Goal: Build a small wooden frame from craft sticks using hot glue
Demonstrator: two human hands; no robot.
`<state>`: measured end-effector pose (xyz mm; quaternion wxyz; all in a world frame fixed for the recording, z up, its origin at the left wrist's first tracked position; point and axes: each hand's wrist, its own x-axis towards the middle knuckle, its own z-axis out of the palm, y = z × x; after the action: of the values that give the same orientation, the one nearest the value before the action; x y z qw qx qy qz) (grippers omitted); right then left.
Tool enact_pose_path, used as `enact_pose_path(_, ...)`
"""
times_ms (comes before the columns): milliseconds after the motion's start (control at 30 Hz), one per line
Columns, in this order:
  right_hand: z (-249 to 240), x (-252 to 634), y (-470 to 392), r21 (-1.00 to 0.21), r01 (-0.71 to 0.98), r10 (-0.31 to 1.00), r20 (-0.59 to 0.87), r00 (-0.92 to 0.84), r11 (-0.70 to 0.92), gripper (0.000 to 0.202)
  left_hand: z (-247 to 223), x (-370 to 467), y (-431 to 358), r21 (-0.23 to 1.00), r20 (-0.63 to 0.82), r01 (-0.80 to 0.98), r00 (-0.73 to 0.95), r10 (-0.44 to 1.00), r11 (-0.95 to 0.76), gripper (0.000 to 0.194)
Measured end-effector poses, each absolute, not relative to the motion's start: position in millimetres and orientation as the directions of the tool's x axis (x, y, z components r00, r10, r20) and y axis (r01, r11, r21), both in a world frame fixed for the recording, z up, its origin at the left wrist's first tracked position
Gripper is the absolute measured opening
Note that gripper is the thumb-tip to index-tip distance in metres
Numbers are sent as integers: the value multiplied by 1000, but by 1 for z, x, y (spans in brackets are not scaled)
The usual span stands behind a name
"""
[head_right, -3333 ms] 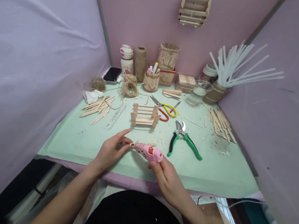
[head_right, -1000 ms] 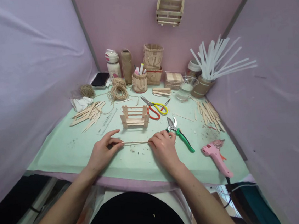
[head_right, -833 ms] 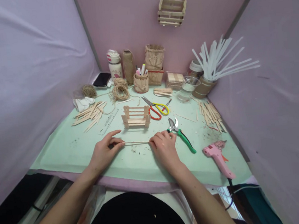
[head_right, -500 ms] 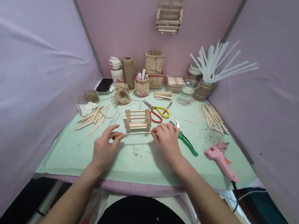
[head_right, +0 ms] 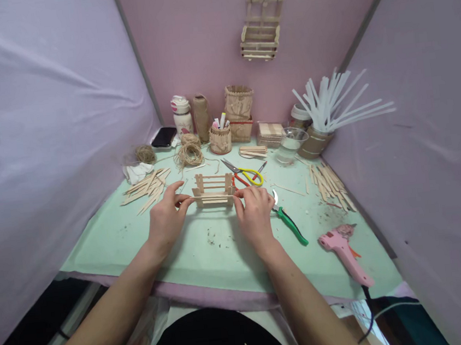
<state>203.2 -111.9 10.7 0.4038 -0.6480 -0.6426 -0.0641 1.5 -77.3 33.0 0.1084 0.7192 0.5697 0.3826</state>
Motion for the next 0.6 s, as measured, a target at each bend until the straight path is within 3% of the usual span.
enact_pose_path(333, 5, 202, -108, -587, 801, 808, 524, 268, 115, 15, 35, 7, -77, 586, 368, 761, 55, 928, -278, 43)
enact_pose_path(600, 4, 202, -106, -622, 778, 810, 501, 306, 90, 18, 28, 7, -74, 596, 360, 750, 70, 930, -287, 43)
